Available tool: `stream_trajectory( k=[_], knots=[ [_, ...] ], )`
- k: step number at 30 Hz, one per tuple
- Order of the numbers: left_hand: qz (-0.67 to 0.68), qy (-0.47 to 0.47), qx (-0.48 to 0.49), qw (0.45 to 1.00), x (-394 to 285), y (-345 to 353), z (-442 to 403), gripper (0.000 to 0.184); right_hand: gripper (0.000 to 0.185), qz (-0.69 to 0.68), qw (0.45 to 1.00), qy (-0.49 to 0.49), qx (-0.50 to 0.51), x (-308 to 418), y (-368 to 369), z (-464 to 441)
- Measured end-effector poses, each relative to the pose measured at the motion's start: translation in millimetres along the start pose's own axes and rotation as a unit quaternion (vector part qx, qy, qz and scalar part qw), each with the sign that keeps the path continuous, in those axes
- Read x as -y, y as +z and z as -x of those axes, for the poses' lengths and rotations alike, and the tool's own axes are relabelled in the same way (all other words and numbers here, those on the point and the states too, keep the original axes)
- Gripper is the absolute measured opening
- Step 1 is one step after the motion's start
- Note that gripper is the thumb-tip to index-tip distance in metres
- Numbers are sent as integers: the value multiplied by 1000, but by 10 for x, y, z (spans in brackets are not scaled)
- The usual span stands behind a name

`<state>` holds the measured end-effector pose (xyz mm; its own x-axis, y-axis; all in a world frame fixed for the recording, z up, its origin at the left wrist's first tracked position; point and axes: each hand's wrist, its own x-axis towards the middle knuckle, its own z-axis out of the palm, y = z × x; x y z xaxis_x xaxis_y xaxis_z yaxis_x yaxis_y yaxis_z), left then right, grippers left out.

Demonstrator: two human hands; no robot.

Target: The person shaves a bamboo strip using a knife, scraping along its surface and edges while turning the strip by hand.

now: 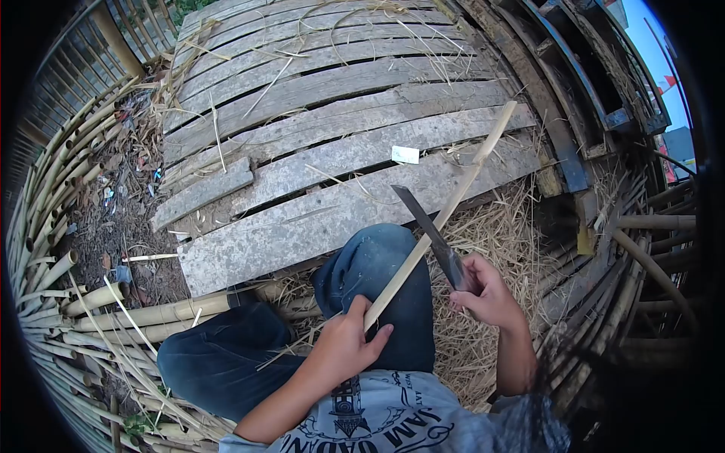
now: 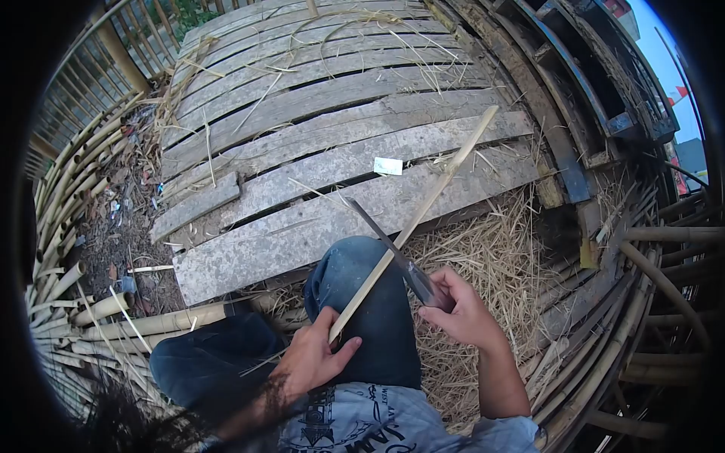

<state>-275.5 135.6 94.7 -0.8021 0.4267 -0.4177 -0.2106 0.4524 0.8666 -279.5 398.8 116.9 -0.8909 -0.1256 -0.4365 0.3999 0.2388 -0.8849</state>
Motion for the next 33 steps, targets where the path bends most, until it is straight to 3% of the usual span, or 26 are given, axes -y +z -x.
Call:
stream_trajectory(
  k=[5, 10, 15, 17, 23, 25, 27, 28, 29, 30, 32, 33],
  knots=[
    [-54, 13, 7, 998, 69, -73, -33, 30, 32, -24, 999, -16, -16, -17, -50, 9],
    [28, 11, 28, 999, 238, -26, -27, 28, 30, -32, 996, -11, -77, 111, -160, -9],
    [66, 5, 74, 995, 299, -38, -59, 31, 29, -14, 998, 36, -57, 106, -74, 13],
    [81, 5, 105, 991, 357, -23, -74, 41, 28, -14, 998, 58, -16, 94, -14, 26],
    [88, 6, 104, 991, 419, 24, -88, 41, 23, 1, 994, 106, 41, 146, 311, 172],
    [94, 8, 103, 990, 484, 55, -104, 42, 24, 73, 995, 59, 17, 12, 368, 189],
    [182, 27, 149, 972, 517, 40, -115, 45, 23, 84, 994, 64, -7, 28, 424, 176],
    [182, 25, 146, 972, 489, 11, -110, 45, 24, 131, 990, 0, -42, 83, 482, 159],
    [223, -23, 180, 958, 427, -26, -106, 45, 25, 177, 979, -63, -78, 113, 532, 142],
    [262, -71, 213, 939, 382, -44, -103, 45, 25, 175, 980, -64, -76, 100, 575, 127],
    [298, -85, 215, 926, 349, -13, -114, 45, 30, 295, 936, -158, -110, 54, 634, 103],
    [335, -97, 220, 911, 335, 2, -119, 44, 30, 293, 936, -158, -111, 38, 629, 95]
  ],
)
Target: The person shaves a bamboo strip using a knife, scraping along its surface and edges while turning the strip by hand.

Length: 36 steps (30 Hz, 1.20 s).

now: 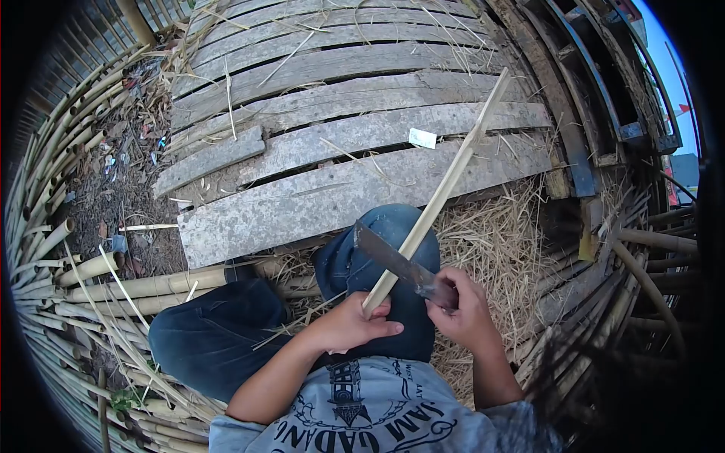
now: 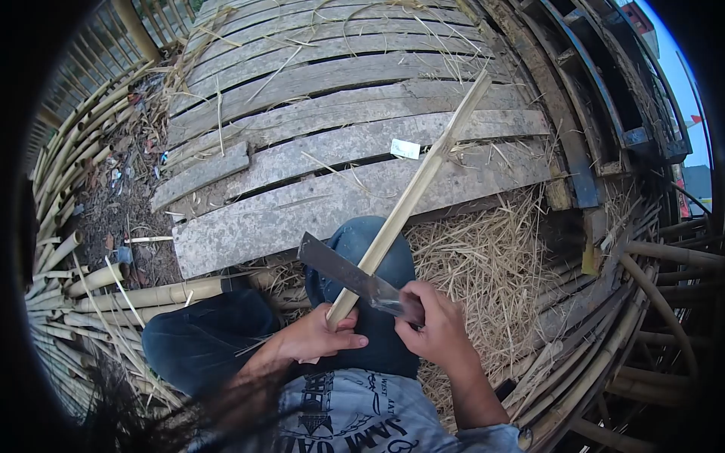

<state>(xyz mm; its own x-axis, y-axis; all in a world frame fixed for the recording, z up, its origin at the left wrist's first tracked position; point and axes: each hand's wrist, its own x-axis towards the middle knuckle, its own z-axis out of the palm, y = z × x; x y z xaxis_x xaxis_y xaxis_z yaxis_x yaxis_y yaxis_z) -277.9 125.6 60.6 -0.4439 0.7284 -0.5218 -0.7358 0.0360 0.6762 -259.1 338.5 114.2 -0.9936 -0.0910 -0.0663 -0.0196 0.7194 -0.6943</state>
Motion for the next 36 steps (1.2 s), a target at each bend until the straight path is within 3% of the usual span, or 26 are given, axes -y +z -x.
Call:
stream_trajectory(
  k=[3, 5, 9, 11, 13, 15, 17, 21, 25, 30, 36],
  knots=[
    [-64, 37, -27, 997, -31, 31, -32, 42, 32, 76, 995, -60, 36, -25, -19, 19],
    [-95, 62, -49, 992, 13, 75, -56, 42, 32, 87, 992, 32, 82, 20, -50, 44],
    [-172, 119, -91, 974, 54, 87, -92, 36, 32, 3, 990, 110, 83, 102, -97, 10],
    [-162, 127, -101, 973, 66, 123, -110, 30, 32, 32, 997, -10, 71, 109, -140, -30],
    [-151, 132, -111, 973, 52, 145, -101, 25, 37, 77, 994, -1, 75, 135, -167, -37],
    [-137, 98, -90, 982, -19, 160, -76, 36, 45, 122, 989, 9, 81, 148, -180, -45],
    [-143, 100, -92, 980, -7, 170, -75, 35, 49, 168, 981, -1, 94, 156, -183, -60],
    [-146, 99, -102, 979, 8, 200, -76, 37, 56, 170, 979, -12, 110, -60, -153, -121],
    [-153, 107, -132, 973, -28, 251, -41, 40, 66, 204, 972, -85, 75, -257, -127, -197],
    [-189, 154, -165, 956, 17, 243, -45, 26, 72, 215, 968, -118, 51, -378, -129, -301],
    [-179, 176, -178, 951, 4, 256, -29, 26, 77, 211, 968, -130, 38, -444, -144, -378]
  ],
)
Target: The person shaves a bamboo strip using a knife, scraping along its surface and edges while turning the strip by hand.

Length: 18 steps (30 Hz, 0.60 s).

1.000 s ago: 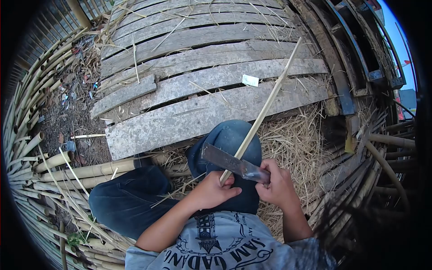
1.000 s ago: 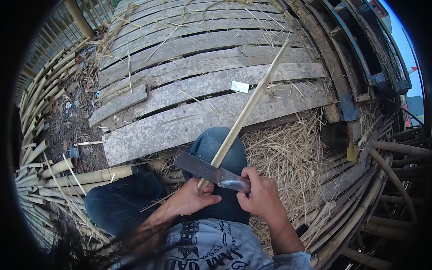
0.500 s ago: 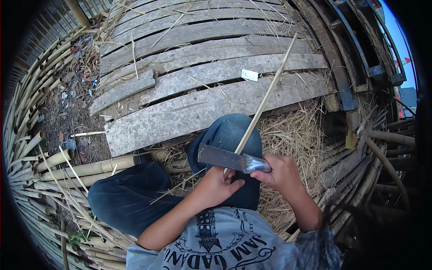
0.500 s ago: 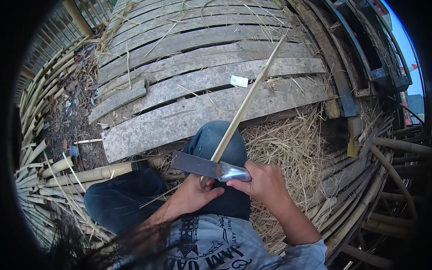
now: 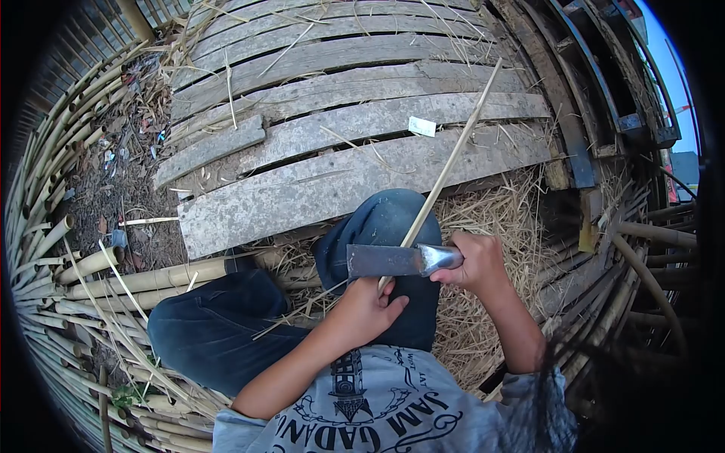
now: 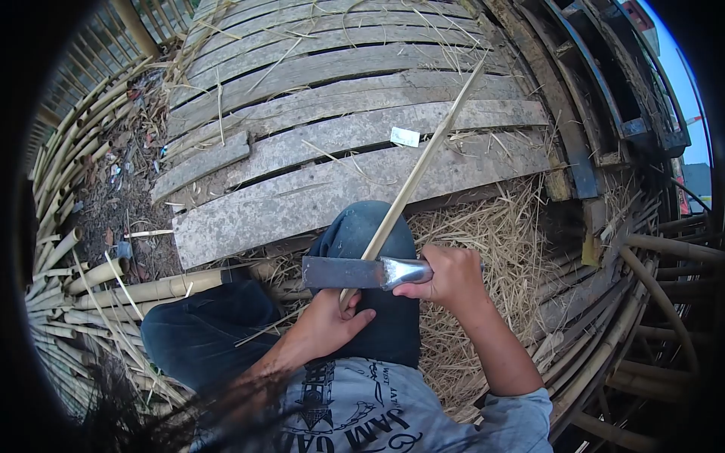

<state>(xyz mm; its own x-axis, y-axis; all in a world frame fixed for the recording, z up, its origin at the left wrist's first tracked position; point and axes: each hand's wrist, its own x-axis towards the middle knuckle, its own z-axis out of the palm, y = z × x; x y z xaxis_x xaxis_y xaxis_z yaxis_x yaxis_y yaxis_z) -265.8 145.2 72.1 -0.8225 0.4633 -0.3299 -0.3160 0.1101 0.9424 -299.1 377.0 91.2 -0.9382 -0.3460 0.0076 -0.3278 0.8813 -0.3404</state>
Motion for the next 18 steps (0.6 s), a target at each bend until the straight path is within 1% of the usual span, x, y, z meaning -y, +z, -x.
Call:
stream_trajectory(
  k=[1, 3, 5, 7, 9, 12, 13, 15, 17, 18],
  knots=[
    [0, 0, 0, 1000, 4, -13, -3, 26, 77, -5, 1000, 7, -14, -21, 7, -9],
    [-22, -37, 46, 998, 18, -46, -8, 26, 77, -9, 999, 14, -28, -77, -2, -25],
    [-4, -41, 36, 998, -6, -25, 21, 28, 74, 2, 996, 69, -57, -188, -44, -54],
    [13, -42, 26, 999, -46, -39, 53, 32, 69, 26, 974, 209, -82, -511, -199, -104],
    [9, -58, 61, 996, -78, -88, 84, 30, 63, 20, 963, 251, -101, -773, -392, -144],
    [50, -28, 74, 996, 101, -55, 21, 33, 61, -11, 962, 256, -94, -831, -457, -108],
    [53, -26, 70, 996, 97, -64, 6, 33, 61, -33, 965, 237, -104, -813, -414, -70],
    [15, -41, 94, 995, 91, -94, -15, 36, 64, -79, 971, 203, -98, -478, -389, 8],
    [29, -55, 94, 994, 92, -98, -43, 37, 67, -123, 975, 181, -35, -111, -340, 51],
    [43, -67, 99, 992, 92, -88, -44, 38, 68, -92, 984, 151, -3, 57, -317, 44]
  ],
)
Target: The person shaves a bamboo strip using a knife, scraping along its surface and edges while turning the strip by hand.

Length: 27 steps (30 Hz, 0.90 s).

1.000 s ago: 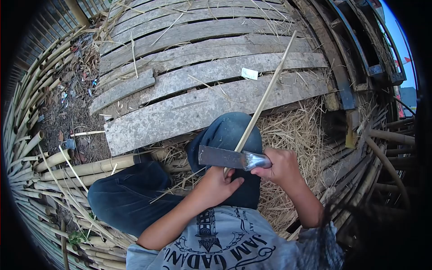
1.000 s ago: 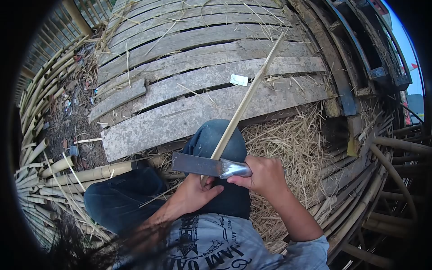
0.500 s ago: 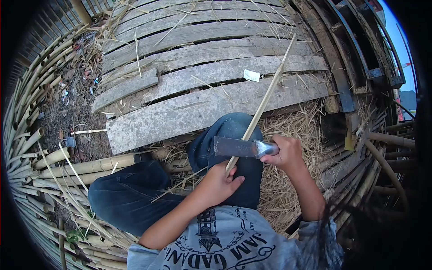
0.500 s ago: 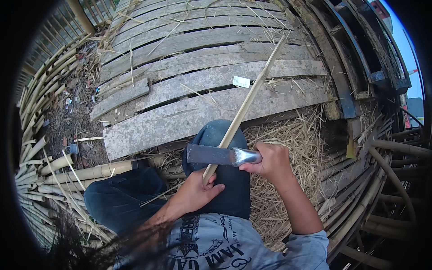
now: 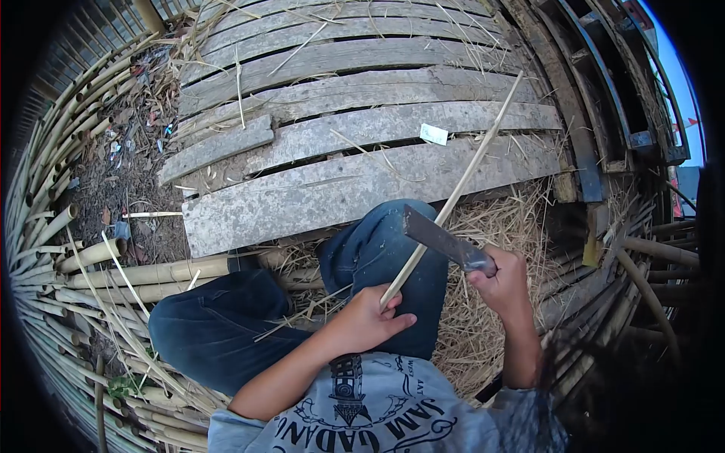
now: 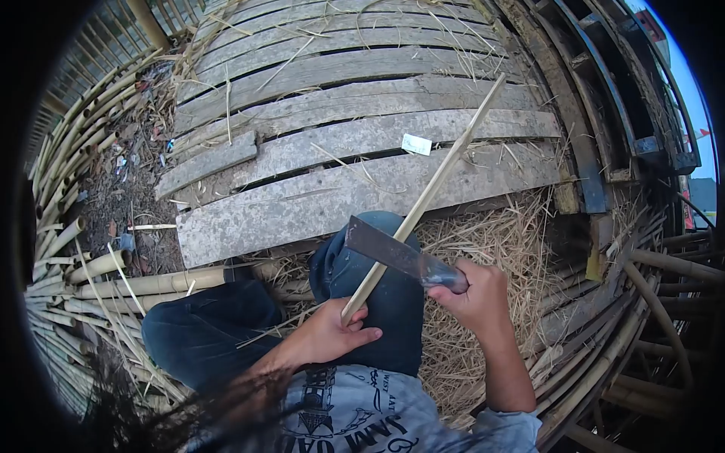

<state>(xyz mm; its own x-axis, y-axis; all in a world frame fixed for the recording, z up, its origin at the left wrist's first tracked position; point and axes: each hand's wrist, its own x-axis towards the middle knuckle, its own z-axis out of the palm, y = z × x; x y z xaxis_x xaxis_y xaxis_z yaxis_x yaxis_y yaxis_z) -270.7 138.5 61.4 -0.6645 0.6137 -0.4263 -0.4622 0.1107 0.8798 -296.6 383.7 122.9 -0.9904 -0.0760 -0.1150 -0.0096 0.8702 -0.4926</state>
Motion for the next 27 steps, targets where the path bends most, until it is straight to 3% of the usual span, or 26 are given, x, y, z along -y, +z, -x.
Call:
stream_trajectory(
  k=[6, 8, 12, 14, 21, 23, 25, 27],
  knots=[
    [-85, 17, -50, 995, -100, 92, -12, 27, 70, 75, 991, -76, 79, -28, 166, -76],
    [-71, 41, -102, 991, -94, 152, -11, 25, 73, 76, 989, -112, 65, -60, 153, -140],
    [-72, 40, -105, 991, -90, 169, 2, 27, 79, 81, 984, -154, 23, -244, 233, -215],
    [-79, -30, -81, 993, -166, 152, 41, 27, 82, 64, 986, -155, -1, -296, 261, -255],
    [-72, -21, -95, 993, -187, 179, 65, 25, 84, 83, 983, -162, -9, -316, 209, -299],
    [-83, -24, -91, 992, -169, 172, 84, 26, 80, 98, 989, -105, -29, -404, 148, -353],
    [-76, -18, -89, 993, -99, 210, 199, 27, 74, 78, 988, 103, -79, -715, -139, -533],
    [-93, -48, -80, 991, -137, 162, 259, 30, 67, 161, 962, 184, -119, -1022, -413, -620]
  ],
)
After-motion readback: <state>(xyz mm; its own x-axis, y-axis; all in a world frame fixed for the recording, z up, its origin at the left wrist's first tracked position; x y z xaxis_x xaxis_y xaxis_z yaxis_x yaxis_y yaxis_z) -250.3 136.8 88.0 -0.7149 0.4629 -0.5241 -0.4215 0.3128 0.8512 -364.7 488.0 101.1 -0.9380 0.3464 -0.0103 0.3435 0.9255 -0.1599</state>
